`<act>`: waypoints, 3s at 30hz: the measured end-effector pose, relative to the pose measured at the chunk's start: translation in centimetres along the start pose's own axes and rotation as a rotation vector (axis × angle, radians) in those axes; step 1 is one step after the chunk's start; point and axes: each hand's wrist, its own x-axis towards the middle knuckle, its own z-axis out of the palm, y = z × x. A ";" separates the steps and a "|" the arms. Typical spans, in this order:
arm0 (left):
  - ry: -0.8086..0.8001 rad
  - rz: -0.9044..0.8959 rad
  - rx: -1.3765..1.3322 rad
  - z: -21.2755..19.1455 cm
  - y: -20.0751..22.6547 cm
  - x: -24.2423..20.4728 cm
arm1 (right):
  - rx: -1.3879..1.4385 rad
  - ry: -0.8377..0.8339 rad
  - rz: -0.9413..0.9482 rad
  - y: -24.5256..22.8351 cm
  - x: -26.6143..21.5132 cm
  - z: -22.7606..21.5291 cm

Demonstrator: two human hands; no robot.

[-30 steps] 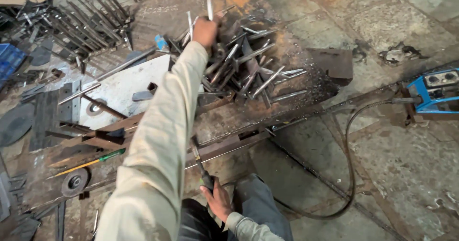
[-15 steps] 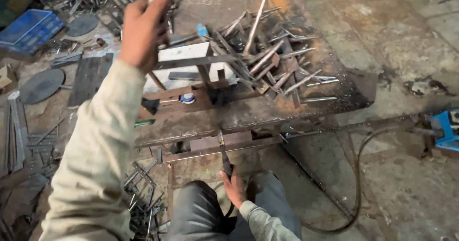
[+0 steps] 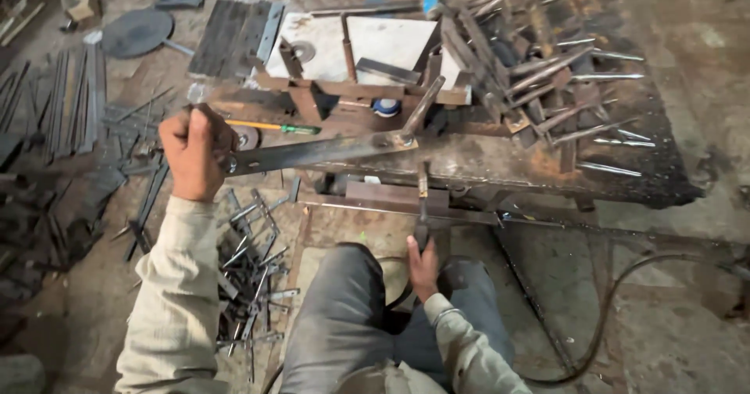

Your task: Welding small metal components onto a larger metal frame on a workshop table.

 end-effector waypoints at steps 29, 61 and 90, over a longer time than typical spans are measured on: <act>-0.023 -0.189 0.774 2.3 -21.3 1.4 | -0.056 -0.018 -0.003 -0.6 -1.3 -1.2; 0.001 -0.190 0.624 3.0 -19.1 -0.5 | 0.093 -0.057 0.098 -2.1 -1.7 -1.0; -0.292 -0.107 1.227 5.2 -19.5 7.4 | 0.103 -0.082 -0.106 -1.1 -2.1 -1.0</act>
